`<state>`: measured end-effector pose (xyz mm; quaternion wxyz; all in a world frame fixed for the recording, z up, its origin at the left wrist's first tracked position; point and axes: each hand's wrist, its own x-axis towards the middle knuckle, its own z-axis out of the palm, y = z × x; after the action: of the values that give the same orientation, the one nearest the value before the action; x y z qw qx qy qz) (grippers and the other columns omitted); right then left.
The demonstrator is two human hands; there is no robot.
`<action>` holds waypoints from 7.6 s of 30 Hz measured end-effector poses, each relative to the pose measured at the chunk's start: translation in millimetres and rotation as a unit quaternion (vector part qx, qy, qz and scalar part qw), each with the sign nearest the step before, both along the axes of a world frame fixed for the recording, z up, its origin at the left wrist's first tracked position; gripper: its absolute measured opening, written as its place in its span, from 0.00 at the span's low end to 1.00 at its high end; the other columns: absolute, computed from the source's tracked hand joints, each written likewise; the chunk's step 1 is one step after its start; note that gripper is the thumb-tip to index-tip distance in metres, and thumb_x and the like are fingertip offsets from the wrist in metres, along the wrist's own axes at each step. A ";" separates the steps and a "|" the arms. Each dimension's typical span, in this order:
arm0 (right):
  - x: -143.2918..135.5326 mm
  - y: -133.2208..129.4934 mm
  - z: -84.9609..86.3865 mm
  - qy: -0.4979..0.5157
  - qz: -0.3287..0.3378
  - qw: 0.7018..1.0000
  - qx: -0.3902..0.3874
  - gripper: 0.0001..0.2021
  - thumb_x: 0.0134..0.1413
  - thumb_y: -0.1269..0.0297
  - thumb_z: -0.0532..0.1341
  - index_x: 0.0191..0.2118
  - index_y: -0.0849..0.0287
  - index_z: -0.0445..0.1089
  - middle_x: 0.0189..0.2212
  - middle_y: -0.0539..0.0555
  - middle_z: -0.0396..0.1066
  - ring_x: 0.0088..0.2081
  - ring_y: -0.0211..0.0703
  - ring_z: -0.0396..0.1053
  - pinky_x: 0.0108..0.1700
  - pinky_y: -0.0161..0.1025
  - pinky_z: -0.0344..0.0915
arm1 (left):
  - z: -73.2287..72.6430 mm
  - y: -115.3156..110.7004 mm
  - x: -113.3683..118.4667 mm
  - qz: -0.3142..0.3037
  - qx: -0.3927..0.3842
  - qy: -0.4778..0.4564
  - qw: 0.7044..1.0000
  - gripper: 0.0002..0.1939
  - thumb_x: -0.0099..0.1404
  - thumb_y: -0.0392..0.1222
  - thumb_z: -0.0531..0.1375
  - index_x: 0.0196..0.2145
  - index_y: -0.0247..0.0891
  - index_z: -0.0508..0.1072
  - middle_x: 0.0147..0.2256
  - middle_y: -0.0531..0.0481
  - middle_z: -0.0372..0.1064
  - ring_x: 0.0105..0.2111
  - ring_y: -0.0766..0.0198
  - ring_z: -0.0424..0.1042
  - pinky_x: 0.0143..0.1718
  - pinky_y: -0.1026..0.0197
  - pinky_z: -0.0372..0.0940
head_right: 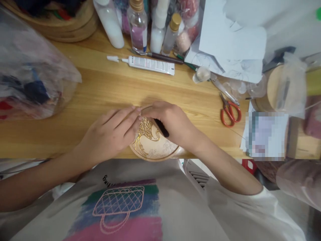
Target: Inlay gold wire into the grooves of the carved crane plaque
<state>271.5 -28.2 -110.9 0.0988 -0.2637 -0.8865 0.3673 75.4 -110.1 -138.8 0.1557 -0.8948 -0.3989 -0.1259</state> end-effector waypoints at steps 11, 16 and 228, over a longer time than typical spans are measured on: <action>-5.7 -12.9 -5.0 -0.108 -0.079 0.990 0.031 0.11 0.61 0.72 0.57 0.42 0.61 0.77 0.35 0.57 0.75 0.38 0.45 0.71 0.38 0.38 0.64 | -7.2 -3.2 -2.3 0.006 -0.028 -0.043 0.999 0.12 0.68 0.31 0.56 0.46 0.24 0.75 0.49 0.34 0.75 0.49 0.50 0.75 0.44 0.53 0.70; -3.8 -11.5 -10.2 -0.069 -0.087 0.993 0.046 0.12 0.61 0.72 0.57 0.44 0.59 0.77 0.35 0.55 0.75 0.38 0.43 0.70 0.39 0.38 0.62 | -8.7 -4.7 -5.0 0.020 -0.060 -0.071 0.995 0.13 0.68 0.31 0.55 0.47 0.29 0.75 0.51 0.36 0.75 0.49 0.50 0.75 0.46 0.52 0.72; -28.8 -66.8 -24.2 0.061 -0.409 0.910 -0.010 0.06 0.55 0.63 0.66 0.33 0.57 0.80 0.28 0.52 0.79 0.28 0.38 0.73 0.31 0.36 0.68 | -6.1 -12.5 -7.5 -0.004 -0.102 -0.019 0.995 0.43 0.59 0.67 0.63 0.51 0.18 0.74 0.57 0.28 0.68 0.54 0.44 0.70 0.51 0.51 0.66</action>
<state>242.7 -95.0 -135.1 0.2915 -0.5814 -0.6895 0.3188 67.9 -122.6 -145.0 0.0558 -0.9049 -0.4094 -0.1024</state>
